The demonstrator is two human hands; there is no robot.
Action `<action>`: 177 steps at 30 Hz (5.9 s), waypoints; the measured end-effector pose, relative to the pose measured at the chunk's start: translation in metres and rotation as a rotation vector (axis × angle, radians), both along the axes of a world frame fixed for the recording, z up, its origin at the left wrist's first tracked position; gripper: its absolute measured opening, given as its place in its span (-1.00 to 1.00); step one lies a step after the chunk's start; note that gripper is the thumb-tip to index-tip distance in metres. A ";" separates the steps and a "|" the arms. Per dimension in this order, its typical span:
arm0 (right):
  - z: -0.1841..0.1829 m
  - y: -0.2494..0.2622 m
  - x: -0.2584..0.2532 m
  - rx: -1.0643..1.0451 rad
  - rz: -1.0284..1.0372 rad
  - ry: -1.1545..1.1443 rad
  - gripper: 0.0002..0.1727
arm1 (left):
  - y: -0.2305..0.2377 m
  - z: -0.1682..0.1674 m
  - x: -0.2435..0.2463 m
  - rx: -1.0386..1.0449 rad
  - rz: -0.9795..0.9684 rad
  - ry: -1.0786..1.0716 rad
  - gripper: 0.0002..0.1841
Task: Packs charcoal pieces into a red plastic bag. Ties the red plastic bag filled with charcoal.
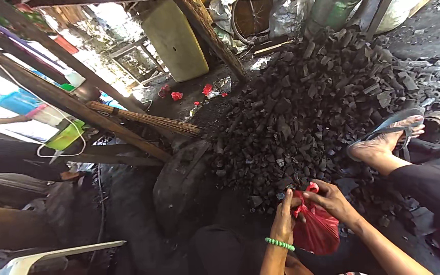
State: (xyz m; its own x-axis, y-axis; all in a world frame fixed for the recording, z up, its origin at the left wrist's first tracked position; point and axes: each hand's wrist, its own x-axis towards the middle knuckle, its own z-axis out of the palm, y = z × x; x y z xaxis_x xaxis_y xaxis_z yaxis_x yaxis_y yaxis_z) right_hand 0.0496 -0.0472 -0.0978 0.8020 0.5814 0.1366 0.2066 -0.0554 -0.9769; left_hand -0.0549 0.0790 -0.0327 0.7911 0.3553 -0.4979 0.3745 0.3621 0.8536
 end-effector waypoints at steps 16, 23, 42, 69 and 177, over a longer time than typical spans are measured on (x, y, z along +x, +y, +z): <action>-0.052 -0.005 0.004 -0.148 0.024 0.069 -0.84 | 0.019 -0.025 0.014 0.920 -0.455 0.404 -0.60; -0.035 -0.060 0.048 -0.290 0.109 0.015 -0.91 | 0.052 -0.019 0.011 0.701 -0.264 0.211 -0.61; -0.039 0.000 0.017 -1.049 0.465 -0.187 -0.60 | 0.029 -0.023 -0.002 -0.059 0.153 -0.106 -0.42; -0.193 -0.032 -0.027 -0.396 -0.872 0.863 0.27 | 0.105 0.024 -0.055 -0.099 0.476 -0.375 -0.45; 0.002 -0.034 -0.005 0.005 -0.042 -0.356 0.00 | -0.022 -0.003 0.016 -0.404 0.128 -0.097 -0.52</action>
